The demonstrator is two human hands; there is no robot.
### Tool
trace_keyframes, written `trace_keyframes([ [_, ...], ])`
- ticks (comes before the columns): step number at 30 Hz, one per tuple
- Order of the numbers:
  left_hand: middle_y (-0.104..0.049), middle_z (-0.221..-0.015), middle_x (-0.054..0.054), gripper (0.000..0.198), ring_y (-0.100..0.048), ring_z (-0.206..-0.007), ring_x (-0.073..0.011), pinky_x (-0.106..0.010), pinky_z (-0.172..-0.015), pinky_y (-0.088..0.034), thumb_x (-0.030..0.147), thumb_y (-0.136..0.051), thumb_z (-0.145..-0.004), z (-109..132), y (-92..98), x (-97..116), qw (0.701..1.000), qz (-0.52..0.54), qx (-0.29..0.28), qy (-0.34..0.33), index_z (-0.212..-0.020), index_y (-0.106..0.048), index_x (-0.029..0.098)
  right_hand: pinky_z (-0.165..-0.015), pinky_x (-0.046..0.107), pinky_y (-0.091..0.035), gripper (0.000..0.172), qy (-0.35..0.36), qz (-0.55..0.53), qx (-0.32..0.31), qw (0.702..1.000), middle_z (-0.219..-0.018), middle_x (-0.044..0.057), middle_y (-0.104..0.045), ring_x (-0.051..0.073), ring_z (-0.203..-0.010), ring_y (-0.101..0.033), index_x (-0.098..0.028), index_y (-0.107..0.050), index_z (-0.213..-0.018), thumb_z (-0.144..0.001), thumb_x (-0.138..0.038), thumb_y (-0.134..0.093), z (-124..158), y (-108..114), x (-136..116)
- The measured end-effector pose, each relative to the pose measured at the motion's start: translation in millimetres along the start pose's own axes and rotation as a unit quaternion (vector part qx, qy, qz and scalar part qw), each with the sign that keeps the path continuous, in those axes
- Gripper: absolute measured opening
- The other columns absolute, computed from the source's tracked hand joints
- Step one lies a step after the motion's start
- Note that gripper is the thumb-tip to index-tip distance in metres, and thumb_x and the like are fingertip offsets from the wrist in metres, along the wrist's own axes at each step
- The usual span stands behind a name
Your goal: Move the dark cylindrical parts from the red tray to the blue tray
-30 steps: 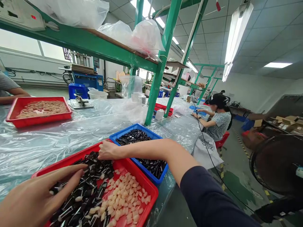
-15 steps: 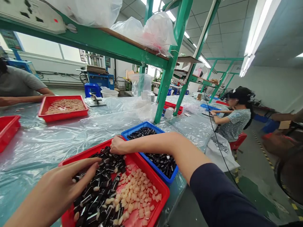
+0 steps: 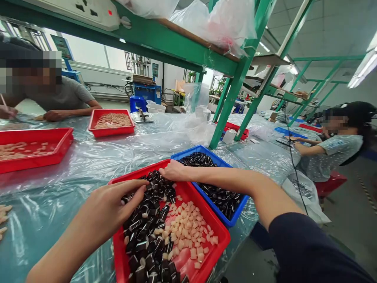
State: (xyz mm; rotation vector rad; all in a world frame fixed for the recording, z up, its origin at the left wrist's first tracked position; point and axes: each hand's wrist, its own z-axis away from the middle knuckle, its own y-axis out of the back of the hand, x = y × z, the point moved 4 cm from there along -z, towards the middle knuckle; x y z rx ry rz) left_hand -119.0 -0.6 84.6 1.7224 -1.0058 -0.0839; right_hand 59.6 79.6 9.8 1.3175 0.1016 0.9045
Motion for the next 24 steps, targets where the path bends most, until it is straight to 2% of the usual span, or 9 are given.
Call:
trace_keyframes([
  [3, -0.079, -0.087, -0.002, 0.031, -0.072, -0.068, -0.0219, -0.032, -0.066, -0.052, 0.040, -0.049, -0.089, 0.9, -0.9, 2.6, 1.000, 0.005, 0.017, -0.005, -0.098, -0.076, 0.027, -0.060, 0.031, -0.046, 0.035, -0.007, -0.066, 0.072, 0.995, -0.094, 0.015, -0.072, 0.024, -0.083, -0.069, -0.008, -0.044, -0.120, -0.105, -0.036, -0.029, 30.6, 10.3, -8.7],
  [4, -0.079, -0.090, -0.002, 0.031, -0.073, -0.072, -0.0214, -0.032, -0.069, -0.053, 0.039, -0.050, -0.090, 1.3, -2.8, 3.6, 1.000, 0.012, 0.020, -0.002, -0.100, -0.075, 0.026, -0.060, 0.029, -0.044, 0.034, -0.022, -0.143, 0.126, 0.981, -0.092, 0.013, -0.071, 0.023, -0.080, -0.069, -0.010, -0.044, -0.116, -0.105, -0.039, -0.031, 41.8, 16.0, -11.6],
  [6, -0.078, -0.097, -0.002, 0.031, -0.073, -0.079, -0.0206, -0.030, -0.072, -0.052, 0.040, -0.050, -0.092, 1.9, -9.2, 7.0, 0.999, 0.031, 0.021, 0.004, -0.105, -0.073, 0.025, -0.062, 0.027, -0.042, 0.025, -0.032, -0.253, 0.188, 0.948, -0.090, 0.009, -0.071, 0.021, -0.078, -0.069, -0.015, -0.042, -0.111, -0.104, -0.038, -0.035, 61.0, 22.0, -19.2],
  [8, -0.078, -0.099, -0.003, 0.033, -0.073, -0.083, -0.0202, -0.029, -0.073, -0.052, 0.045, -0.053, -0.092, 2.2, -19.1, 11.2, 0.999, 0.037, 0.014, 0.013, -0.109, -0.071, 0.023, -0.061, 0.026, -0.040, 0.020, -0.043, -0.300, 0.208, 0.930, -0.092, 0.009, -0.072, 0.022, -0.078, -0.069, -0.017, -0.041, -0.109, -0.103, -0.036, -0.040, 72.3, 22.1, -26.1],
  [11, -0.077, -0.098, -0.004, 0.035, -0.071, -0.083, -0.0198, -0.029, -0.070, -0.050, 0.048, -0.056, -0.091, 2.6, -37.6, 17.0, 0.999, 0.028, -0.004, 0.027, -0.111, -0.069, 0.022, -0.060, 0.027, -0.039, 0.016, -0.030, -0.326, 0.207, 0.922, -0.095, 0.011, -0.071, 0.024, -0.081, -0.070, -0.016, -0.040, -0.109, -0.101, -0.029, -0.043, 73.9, 15.1, -35.5],
  [14, -0.076, -0.087, -0.003, 0.027, -0.069, -0.074, -0.0178, -0.027, -0.064, -0.048, 0.042, -0.059, -0.091, 2.8, -52.0, 16.9, 0.998, 0.023, 0.008, 0.061, -0.101, -0.070, 0.020, -0.062, 0.029, -0.040, 0.013, -0.009, -0.371, 0.208, 0.905, -0.093, 0.011, -0.070, 0.026, -0.082, -0.069, -0.016, -0.041, -0.110, -0.099, -0.023, -0.043, 68.1, 2.7, -42.4],
  [16, -0.074, -0.082, -0.002, 0.020, -0.066, -0.069, -0.0155, -0.026, -0.061, -0.046, 0.035, -0.060, -0.090, 2.2, -58.8, 14.9, 0.996, 0.056, 0.011, 0.071, -0.095, -0.071, 0.019, -0.066, 0.030, -0.043, 0.013, 0.000, -0.436, 0.221, 0.873, -0.095, 0.010, -0.069, 0.025, -0.084, -0.068, -0.017, -0.041, -0.109, -0.096, -0.019, -0.044, 66.5, -5.1, -44.7],
  [21, -0.071, -0.079, -0.001, 0.013, -0.062, -0.067, -0.0131, -0.023, -0.060, -0.045, 0.028, -0.063, -0.088, -1.3, -63.7, 6.9, 0.987, 0.136, 0.014, 0.087, -0.092, -0.073, 0.020, -0.074, 0.030, -0.047, 0.016, 0.049, -0.623, 0.214, 0.751, -0.099, 0.006, -0.064, 0.018, -0.084, -0.062, -0.019, -0.044, -0.111, -0.096, -0.022, -0.048, 71.6, -9.8, -47.9],
  [24, -0.071, -0.082, -0.002, 0.013, -0.061, -0.068, -0.0125, -0.024, -0.062, -0.046, 0.027, -0.064, -0.088, -2.5, -62.4, 1.9, 0.981, 0.158, 0.022, 0.112, -0.092, -0.073, 0.020, -0.080, 0.031, -0.048, 0.018, 0.059, -0.655, 0.213, 0.723, -0.105, 0.007, -0.064, 0.017, -0.090, -0.060, -0.018, -0.049, -0.115, -0.099, -0.025, -0.043, 73.3, -6.6, -46.1],
])
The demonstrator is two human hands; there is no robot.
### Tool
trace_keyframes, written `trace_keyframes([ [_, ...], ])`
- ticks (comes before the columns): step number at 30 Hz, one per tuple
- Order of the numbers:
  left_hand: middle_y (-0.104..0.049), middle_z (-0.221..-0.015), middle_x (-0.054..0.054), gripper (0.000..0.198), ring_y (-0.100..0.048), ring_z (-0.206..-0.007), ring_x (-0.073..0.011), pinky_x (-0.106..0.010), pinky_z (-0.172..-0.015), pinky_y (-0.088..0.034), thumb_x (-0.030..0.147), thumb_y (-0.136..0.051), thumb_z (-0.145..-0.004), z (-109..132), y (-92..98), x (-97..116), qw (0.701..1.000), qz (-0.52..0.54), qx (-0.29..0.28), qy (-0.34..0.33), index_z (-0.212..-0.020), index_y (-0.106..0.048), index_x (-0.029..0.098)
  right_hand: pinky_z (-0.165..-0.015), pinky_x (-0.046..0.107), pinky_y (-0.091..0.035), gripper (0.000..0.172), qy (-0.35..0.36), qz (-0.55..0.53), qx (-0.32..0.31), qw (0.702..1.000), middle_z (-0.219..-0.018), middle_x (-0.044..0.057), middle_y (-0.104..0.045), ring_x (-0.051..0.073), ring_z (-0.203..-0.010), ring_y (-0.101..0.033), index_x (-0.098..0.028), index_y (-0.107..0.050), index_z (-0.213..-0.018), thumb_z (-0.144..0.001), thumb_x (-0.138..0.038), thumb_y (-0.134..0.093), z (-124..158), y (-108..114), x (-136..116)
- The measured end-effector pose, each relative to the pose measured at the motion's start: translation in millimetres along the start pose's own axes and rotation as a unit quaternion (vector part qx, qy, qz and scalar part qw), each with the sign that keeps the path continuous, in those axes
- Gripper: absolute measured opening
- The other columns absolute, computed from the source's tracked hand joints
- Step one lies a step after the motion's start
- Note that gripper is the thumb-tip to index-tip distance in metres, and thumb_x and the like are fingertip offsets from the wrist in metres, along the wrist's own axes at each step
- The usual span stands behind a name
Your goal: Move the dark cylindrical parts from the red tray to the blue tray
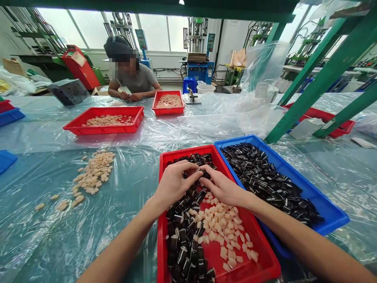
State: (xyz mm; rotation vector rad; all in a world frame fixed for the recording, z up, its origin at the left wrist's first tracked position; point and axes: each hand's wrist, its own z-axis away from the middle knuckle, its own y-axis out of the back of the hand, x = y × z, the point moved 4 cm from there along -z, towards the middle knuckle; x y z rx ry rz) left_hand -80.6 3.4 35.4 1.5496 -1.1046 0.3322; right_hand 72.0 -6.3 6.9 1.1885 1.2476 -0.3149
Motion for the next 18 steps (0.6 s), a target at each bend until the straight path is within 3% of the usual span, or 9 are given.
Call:
trace_keyframes([
  [4, -0.072, -0.086, -0.002, 0.016, -0.063, -0.073, -0.0130, -0.023, -0.062, -0.046, 0.028, -0.060, -0.090, -1.2, 0.6, -2.4, 0.999, 0.033, -0.020, 0.004, -0.093, -0.075, 0.021, -0.080, 0.033, -0.046, 0.017, 0.003, 0.046, 0.014, 0.999, -0.104, 0.007, -0.065, 0.018, -0.090, -0.059, -0.018, -0.055, -0.109, -0.101, -0.024, -0.040, -1.7, 4.3, 5.9],
  [13, -0.076, -0.088, -0.005, 0.024, -0.067, -0.076, -0.0149, -0.025, -0.069, -0.050, 0.025, -0.054, -0.090, -1.4, 4.7, 4.5, 0.995, 0.025, -0.089, -0.039, -0.099, -0.076, 0.021, -0.068, 0.031, -0.044, 0.019, 0.031, 0.171, -0.048, 0.984, -0.084, 0.004, -0.062, 0.017, -0.072, -0.056, -0.018, -0.054, -0.089, -0.101, -0.023, -0.040, 3.2, 9.9, 4.9],
  [18, -0.075, -0.078, -0.003, 0.025, -0.064, -0.064, -0.0120, -0.023, -0.062, -0.050, 0.019, -0.055, -0.085, 0.6, 2.5, 4.6, 0.993, 0.006, -0.113, -0.036, -0.096, -0.077, 0.020, -0.065, 0.031, -0.042, 0.017, 0.039, 0.247, -0.066, 0.966, -0.083, 0.006, -0.063, 0.019, -0.073, -0.058, -0.018, -0.054, -0.087, -0.100, -0.023, -0.044, 5.6, 9.1, 4.0],
])
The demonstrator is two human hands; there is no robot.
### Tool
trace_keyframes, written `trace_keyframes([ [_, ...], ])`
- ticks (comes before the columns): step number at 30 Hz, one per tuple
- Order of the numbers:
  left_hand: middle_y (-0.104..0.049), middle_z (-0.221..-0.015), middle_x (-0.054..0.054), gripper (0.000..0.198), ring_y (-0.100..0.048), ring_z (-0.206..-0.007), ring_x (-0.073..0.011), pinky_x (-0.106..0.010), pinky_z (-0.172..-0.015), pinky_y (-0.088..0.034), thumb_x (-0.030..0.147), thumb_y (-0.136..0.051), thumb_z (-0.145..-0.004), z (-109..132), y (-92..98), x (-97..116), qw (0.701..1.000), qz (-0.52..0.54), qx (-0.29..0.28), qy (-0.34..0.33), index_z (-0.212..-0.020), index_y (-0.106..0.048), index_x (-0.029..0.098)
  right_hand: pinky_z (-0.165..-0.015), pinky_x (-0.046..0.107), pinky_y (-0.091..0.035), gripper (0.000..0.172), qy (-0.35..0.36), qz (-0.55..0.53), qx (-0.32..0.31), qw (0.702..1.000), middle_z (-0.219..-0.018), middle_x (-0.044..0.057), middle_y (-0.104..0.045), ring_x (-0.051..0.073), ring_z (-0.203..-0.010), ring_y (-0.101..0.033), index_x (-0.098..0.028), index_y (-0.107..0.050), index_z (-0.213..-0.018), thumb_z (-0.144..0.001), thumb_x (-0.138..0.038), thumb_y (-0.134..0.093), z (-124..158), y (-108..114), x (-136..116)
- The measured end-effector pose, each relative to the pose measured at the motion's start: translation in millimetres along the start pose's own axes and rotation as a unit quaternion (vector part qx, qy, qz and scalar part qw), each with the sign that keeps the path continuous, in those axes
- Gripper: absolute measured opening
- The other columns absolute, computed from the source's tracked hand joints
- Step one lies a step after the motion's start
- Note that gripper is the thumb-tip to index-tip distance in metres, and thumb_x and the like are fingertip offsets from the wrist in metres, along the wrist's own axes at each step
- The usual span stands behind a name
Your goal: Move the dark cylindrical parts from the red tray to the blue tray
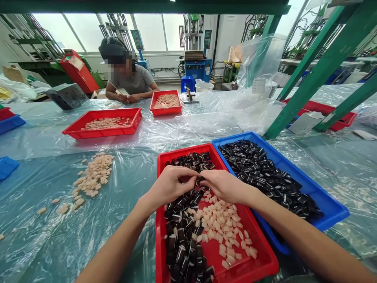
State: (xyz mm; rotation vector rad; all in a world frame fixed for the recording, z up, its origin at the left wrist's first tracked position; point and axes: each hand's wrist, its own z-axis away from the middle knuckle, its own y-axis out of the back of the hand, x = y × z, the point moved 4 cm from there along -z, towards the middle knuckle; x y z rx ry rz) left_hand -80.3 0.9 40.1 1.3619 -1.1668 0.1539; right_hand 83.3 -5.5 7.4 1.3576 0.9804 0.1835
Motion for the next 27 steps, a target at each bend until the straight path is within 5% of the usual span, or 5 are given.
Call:
trace_keyframes([
  [8, -0.070, -0.065, 0.000, 0.020, -0.059, -0.056, -0.0098, -0.019, -0.052, -0.046, 0.016, -0.058, -0.077, 1.2, -13.2, -8.9, 0.994, 0.078, 0.050, 0.061, -0.082, -0.078, 0.016, -0.067, 0.031, -0.044, 0.016, 0.033, 0.069, 0.020, 0.997, -0.087, 0.007, -0.062, 0.019, -0.077, -0.058, -0.017, -0.056, -0.093, -0.098, -0.015, -0.041, -0.2, 1.8, 3.1],
  [17, -0.076, -0.070, -0.004, 0.017, -0.072, -0.065, -0.0164, -0.027, -0.064, -0.062, 0.020, -0.061, -0.079, -0.3, -1.5, -6.8, 0.959, 0.243, 0.111, 0.094, -0.083, -0.076, 0.015, -0.075, 0.030, -0.047, 0.018, 0.055, -0.090, 0.081, 0.991, -0.094, 0.006, -0.062, 0.017, -0.082, -0.058, -0.019, -0.056, -0.104, -0.100, -0.018, -0.038, -1.0, 13.9, -2.8],
  [20, -0.076, -0.073, -0.004, 0.017, -0.072, -0.066, -0.0159, -0.025, -0.064, -0.061, 0.025, -0.061, -0.084, 2.1, 3.3, -0.4, 0.966, 0.205, 0.136, 0.084, -0.081, -0.075, 0.016, -0.076, 0.030, -0.046, 0.018, 0.026, -0.120, 0.121, 0.985, -0.096, 0.006, -0.063, 0.017, -0.082, -0.058, -0.019, -0.055, -0.102, -0.101, -0.022, -0.037, -2.1, 20.5, 3.1],
  [23, -0.077, -0.079, -0.003, 0.018, -0.071, -0.070, -0.0157, -0.024, -0.064, -0.058, 0.027, -0.060, -0.087, 6.9, -0.9, 11.5, 0.988, 0.107, 0.100, 0.045, -0.083, -0.076, 0.018, -0.071, 0.028, -0.043, 0.019, -0.002, -0.136, 0.168, 0.976, -0.086, 0.003, -0.060, 0.016, -0.075, -0.055, -0.020, -0.052, -0.094, -0.102, -0.027, -0.036, -2.7, 26.3, 13.2],
  [27, -0.077, -0.082, -0.002, 0.016, -0.069, -0.067, -0.0142, -0.025, -0.065, -0.056, 0.026, -0.061, -0.088, 10.0, -4.8, 17.1, 0.995, -0.001, 0.101, 0.006, -0.093, -0.075, 0.019, -0.068, 0.027, -0.041, 0.018, -0.008, -0.161, 0.174, 0.972, -0.082, 0.000, -0.056, 0.014, -0.070, -0.051, -0.020, -0.048, -0.095, -0.102, -0.029, -0.034, -3.0, 23.1, 16.9],
])
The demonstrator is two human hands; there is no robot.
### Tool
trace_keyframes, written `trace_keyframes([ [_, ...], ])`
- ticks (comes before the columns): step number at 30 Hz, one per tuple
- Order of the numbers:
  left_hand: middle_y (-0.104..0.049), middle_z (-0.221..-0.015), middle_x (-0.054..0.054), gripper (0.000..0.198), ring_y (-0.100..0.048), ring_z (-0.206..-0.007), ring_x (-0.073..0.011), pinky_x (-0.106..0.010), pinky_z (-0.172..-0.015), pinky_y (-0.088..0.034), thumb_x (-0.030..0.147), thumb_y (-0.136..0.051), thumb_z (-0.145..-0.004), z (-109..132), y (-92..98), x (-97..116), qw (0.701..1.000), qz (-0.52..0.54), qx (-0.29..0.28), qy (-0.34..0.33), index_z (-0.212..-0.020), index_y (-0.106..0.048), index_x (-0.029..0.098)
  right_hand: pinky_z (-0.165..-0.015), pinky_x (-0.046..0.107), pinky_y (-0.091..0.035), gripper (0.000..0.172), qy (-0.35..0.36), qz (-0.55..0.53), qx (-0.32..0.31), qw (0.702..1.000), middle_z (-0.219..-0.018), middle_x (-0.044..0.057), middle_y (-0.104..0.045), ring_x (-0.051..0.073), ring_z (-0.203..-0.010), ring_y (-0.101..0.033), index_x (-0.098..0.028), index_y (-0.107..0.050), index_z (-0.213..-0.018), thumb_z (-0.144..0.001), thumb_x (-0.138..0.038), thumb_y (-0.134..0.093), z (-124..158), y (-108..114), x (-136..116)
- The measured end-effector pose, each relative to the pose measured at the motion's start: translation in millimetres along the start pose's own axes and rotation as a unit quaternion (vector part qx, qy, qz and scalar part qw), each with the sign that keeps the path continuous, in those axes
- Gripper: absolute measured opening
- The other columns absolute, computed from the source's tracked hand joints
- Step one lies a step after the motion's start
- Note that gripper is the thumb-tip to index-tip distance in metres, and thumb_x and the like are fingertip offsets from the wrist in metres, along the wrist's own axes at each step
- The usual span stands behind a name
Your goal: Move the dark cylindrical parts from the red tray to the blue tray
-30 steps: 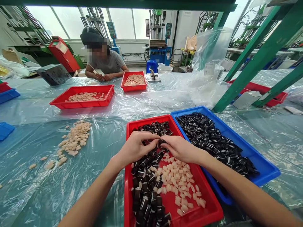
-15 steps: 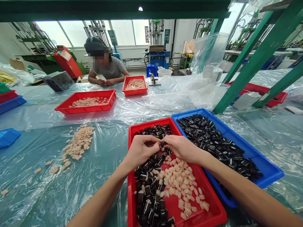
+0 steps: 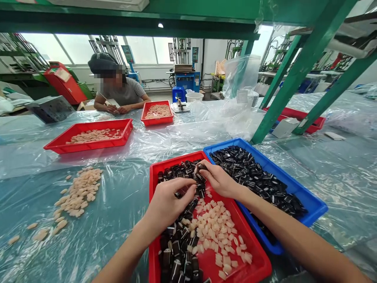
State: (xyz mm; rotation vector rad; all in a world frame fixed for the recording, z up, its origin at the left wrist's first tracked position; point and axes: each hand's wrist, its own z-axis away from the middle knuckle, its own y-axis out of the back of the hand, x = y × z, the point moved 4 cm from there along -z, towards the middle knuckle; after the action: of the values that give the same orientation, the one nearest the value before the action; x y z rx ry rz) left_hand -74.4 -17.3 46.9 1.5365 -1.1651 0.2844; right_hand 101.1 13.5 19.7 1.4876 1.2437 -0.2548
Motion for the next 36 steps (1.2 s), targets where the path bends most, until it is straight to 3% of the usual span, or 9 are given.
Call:
trace_keyframes([
  [3, -0.076, -0.081, -0.003, 0.020, -0.068, -0.064, -0.0135, -0.025, -0.063, -0.057, 0.028, -0.062, -0.088, -3.0, 2.5, -7.9, 0.998, 0.012, 0.046, 0.029, -0.102, -0.072, 0.018, -0.070, 0.028, -0.041, 0.016, 0.003, -0.012, -0.019, 1.000, -0.086, 0.001, -0.058, 0.015, -0.072, -0.052, -0.020, -0.048, -0.102, -0.103, -0.029, -0.035, 3.6, -8.3, -5.2],
  [7, -0.076, -0.087, -0.004, 0.028, -0.070, -0.068, -0.0137, -0.025, -0.065, -0.058, 0.025, -0.062, -0.087, -5.7, -0.9, -12.9, 0.998, 0.047, 0.030, 0.016, -0.114, -0.069, 0.019, -0.067, 0.028, -0.040, 0.015, 0.003, -0.015, -0.027, 1.000, -0.084, 0.002, -0.058, 0.015, -0.070, -0.051, -0.020, -0.047, -0.103, -0.103, -0.028, -0.034, 7.4, -15.3, -12.0],
  [11, -0.075, -0.086, -0.004, 0.020, -0.069, -0.068, -0.0133, -0.023, -0.065, -0.057, 0.022, -0.061, -0.087, -4.2, -5.2, -12.6, 0.999, 0.029, 0.036, -0.007, -0.104, -0.071, 0.017, -0.067, 0.028, -0.040, 0.016, -0.003, -0.010, -0.027, 1.000, -0.084, 0.002, -0.057, 0.016, -0.072, -0.051, -0.020, -0.046, -0.098, -0.103, -0.029, -0.035, 7.1, -17.5, -9.4],
  [16, -0.072, -0.078, -0.001, 0.014, -0.066, -0.065, -0.0120, -0.022, -0.065, -0.054, 0.018, -0.060, -0.085, -3.6, -11.5, -13.8, 0.999, 0.025, 0.023, 0.011, -0.096, -0.068, 0.016, -0.066, 0.028, -0.040, 0.020, 0.000, 0.021, -0.023, 0.999, -0.082, 0.002, -0.053, 0.016, -0.071, -0.048, -0.020, -0.046, -0.089, -0.103, -0.031, -0.035, 4.8, -16.2, -3.7],
  [23, -0.070, -0.077, -0.003, 0.010, -0.068, -0.069, -0.0134, -0.023, -0.066, -0.055, 0.023, -0.066, -0.079, -5.7, -18.0, -22.9, 0.971, 0.207, 0.019, 0.120, -0.086, -0.065, 0.016, -0.062, 0.026, -0.037, 0.018, 0.056, 0.050, 0.016, 0.997, -0.079, 0.001, -0.052, 0.014, -0.067, -0.047, -0.020, -0.046, -0.089, -0.102, -0.027, -0.037, 7.3, -14.1, -14.0],
  [26, -0.068, -0.074, -0.002, 0.008, -0.066, -0.065, -0.0124, -0.023, -0.064, -0.054, 0.021, -0.066, -0.077, -5.9, -20.3, -24.8, 0.956, 0.258, 0.019, 0.136, -0.081, -0.063, 0.015, -0.062, 0.026, -0.038, 0.015, 0.075, 0.081, 0.042, 0.993, -0.081, 0.002, -0.054, 0.014, -0.068, -0.049, -0.019, -0.048, -0.093, -0.102, -0.025, -0.037, 9.5, -15.2, -18.5],
  [36, -0.063, -0.067, 0.003, 0.005, -0.059, -0.059, -0.0079, -0.019, -0.059, -0.049, 0.016, -0.064, -0.074, -3.5, -17.6, -19.8, 0.973, 0.201, 0.039, 0.107, -0.078, -0.061, 0.015, -0.060, 0.025, -0.036, 0.012, 0.068, 0.068, 0.034, 0.995, -0.078, 0.001, -0.053, 0.014, -0.064, -0.047, -0.019, -0.047, -0.092, -0.101, -0.023, -0.039, 10.4, -16.2, -20.0],
])
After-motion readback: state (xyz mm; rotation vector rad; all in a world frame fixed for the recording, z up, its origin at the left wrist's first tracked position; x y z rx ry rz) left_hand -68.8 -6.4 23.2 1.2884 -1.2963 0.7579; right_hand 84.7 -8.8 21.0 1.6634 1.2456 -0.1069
